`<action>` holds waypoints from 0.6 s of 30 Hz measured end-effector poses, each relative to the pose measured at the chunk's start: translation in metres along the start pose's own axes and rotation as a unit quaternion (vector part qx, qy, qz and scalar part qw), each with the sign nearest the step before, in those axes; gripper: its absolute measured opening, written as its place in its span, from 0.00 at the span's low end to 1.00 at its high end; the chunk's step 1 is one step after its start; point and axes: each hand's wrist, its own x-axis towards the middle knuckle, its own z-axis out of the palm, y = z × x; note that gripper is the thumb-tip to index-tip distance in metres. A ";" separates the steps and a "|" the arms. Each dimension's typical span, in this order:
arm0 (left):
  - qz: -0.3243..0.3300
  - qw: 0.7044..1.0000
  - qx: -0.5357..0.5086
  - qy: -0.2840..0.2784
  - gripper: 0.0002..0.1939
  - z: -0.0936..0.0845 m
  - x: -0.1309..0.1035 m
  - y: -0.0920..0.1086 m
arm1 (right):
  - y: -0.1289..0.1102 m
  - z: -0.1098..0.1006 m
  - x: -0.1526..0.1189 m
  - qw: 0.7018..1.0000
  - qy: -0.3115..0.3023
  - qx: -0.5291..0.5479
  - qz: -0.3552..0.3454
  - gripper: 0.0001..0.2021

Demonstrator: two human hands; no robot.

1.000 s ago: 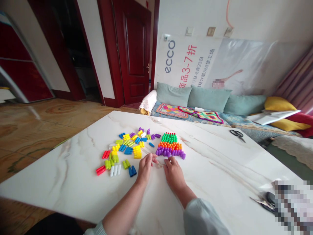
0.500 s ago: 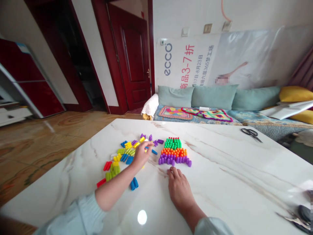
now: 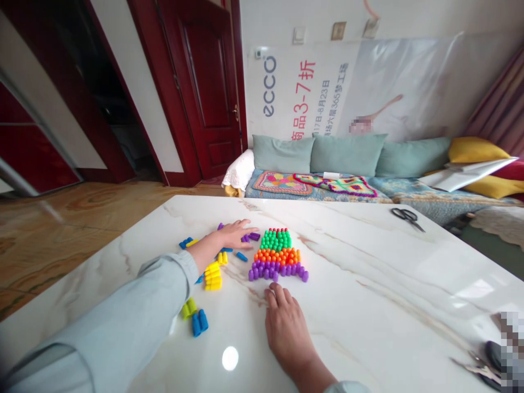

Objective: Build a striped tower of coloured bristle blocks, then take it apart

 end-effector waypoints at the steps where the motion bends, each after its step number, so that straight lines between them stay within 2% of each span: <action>1: 0.013 1.000 0.005 0.010 0.32 0.002 0.002 0.000 | 0.000 -0.001 0.000 1.000 0.000 0.003 0.001 0.19; 4: 0.027 0.999 0.001 0.044 0.23 0.011 0.004 0.003 | -0.002 -0.004 0.001 1.000 -0.005 0.013 0.006 0.19; 7: 0.010 0.997 -0.014 0.075 0.16 0.019 0.004 0.008 | -0.003 -0.006 0.002 1.000 -0.005 0.018 0.010 0.19; 13: -0.050 0.990 -0.050 0.119 0.17 0.028 0.001 0.022 | -0.002 -0.005 0.002 1.000 -0.009 0.017 0.011 0.19; 18: -0.088 0.975 -0.123 0.161 0.14 0.018 -0.005 0.024 | -0.003 -0.005 0.003 1.000 -0.009 0.014 0.008 0.18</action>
